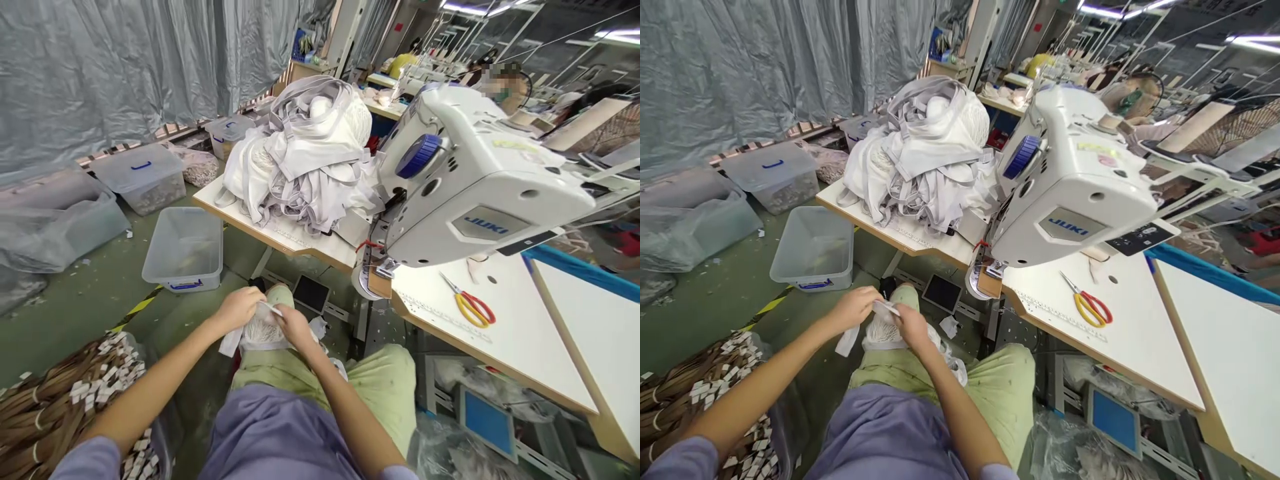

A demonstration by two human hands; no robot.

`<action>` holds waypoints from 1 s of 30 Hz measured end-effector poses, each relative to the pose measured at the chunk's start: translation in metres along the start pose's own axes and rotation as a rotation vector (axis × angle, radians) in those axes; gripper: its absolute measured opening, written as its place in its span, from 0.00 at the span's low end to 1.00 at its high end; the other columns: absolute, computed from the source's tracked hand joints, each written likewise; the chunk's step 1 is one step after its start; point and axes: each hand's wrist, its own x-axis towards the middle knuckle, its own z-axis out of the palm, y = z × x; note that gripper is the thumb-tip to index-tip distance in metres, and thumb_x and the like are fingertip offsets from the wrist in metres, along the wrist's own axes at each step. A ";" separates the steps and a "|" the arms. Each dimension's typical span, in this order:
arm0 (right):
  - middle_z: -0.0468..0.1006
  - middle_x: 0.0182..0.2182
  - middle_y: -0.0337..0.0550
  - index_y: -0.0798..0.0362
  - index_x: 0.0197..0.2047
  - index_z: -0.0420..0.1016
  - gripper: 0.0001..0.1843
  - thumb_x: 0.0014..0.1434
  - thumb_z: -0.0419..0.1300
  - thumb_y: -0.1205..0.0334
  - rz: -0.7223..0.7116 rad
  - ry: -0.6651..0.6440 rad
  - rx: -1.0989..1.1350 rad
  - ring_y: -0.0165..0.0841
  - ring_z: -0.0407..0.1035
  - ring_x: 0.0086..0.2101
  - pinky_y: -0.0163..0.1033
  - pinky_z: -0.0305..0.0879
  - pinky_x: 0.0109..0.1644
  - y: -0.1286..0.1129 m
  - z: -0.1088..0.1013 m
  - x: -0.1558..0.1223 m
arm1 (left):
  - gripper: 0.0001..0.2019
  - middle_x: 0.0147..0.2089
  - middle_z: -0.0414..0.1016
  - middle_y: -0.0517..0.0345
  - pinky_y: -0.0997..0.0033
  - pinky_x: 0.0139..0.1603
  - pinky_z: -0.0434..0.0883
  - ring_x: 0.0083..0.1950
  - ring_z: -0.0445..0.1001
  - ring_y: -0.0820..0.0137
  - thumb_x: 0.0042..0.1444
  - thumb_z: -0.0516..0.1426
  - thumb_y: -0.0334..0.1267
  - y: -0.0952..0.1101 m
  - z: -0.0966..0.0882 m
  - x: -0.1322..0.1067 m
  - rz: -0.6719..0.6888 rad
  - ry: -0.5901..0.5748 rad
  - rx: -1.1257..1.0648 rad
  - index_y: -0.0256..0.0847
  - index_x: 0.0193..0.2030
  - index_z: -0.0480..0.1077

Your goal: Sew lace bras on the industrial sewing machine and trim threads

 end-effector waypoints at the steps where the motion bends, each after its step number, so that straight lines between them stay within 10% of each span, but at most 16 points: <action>1: 0.81 0.40 0.50 0.54 0.46 0.77 0.15 0.66 0.51 0.61 0.018 0.016 0.017 0.43 0.73 0.42 0.44 0.66 0.49 0.003 -0.016 -0.004 | 0.14 0.46 0.77 0.51 0.63 0.57 0.66 0.52 0.72 0.58 0.52 0.56 0.29 0.009 -0.011 0.007 0.001 -0.013 -0.017 0.45 0.41 0.79; 6: 0.79 0.36 0.44 0.53 0.39 0.75 0.17 0.67 0.50 0.52 0.102 0.061 0.137 0.39 0.72 0.38 0.41 0.65 0.44 0.026 -0.105 -0.055 | 0.06 0.36 0.80 0.53 0.68 0.46 0.70 0.42 0.75 0.61 0.48 0.61 0.31 0.031 -0.056 0.035 -0.090 -0.099 -0.215 0.42 0.32 0.80; 11: 0.77 0.29 0.41 0.54 0.36 0.74 0.23 0.64 0.55 0.41 0.278 -0.087 0.382 0.34 0.70 0.29 0.37 0.65 0.32 0.058 -0.148 -0.103 | 0.13 0.31 0.80 0.53 0.73 0.31 0.71 0.29 0.76 0.69 0.53 0.64 0.47 0.056 -0.030 0.043 -0.252 -0.187 -0.591 0.37 0.37 0.77; 20: 0.81 0.40 0.49 0.52 0.43 0.76 0.20 0.62 0.56 0.45 0.343 0.074 0.289 0.44 0.74 0.41 0.47 0.68 0.46 0.124 -0.134 -0.136 | 0.13 0.25 0.77 0.58 0.74 0.24 0.75 0.22 0.77 0.70 0.59 0.64 0.45 0.127 0.058 0.044 -0.484 -0.191 -1.058 0.39 0.39 0.68; 26: 0.64 0.67 0.53 0.48 0.71 0.57 0.46 0.55 0.68 0.45 0.088 0.109 0.503 0.48 0.62 0.63 0.50 0.59 0.65 0.090 -0.125 -0.134 | 0.07 0.26 0.78 0.59 0.73 0.23 0.76 0.22 0.78 0.69 0.63 0.60 0.39 0.152 0.090 0.047 -0.646 -0.188 -1.142 0.39 0.41 0.67; 30: 0.78 0.49 0.47 0.53 0.61 0.69 0.36 0.54 0.69 0.46 0.026 0.072 0.708 0.40 0.72 0.45 0.40 0.67 0.47 0.060 -0.129 -0.114 | 0.05 0.31 0.81 0.56 0.73 0.31 0.78 0.28 0.81 0.70 0.65 0.59 0.37 0.156 0.109 0.052 -0.712 -0.171 -1.149 0.37 0.42 0.70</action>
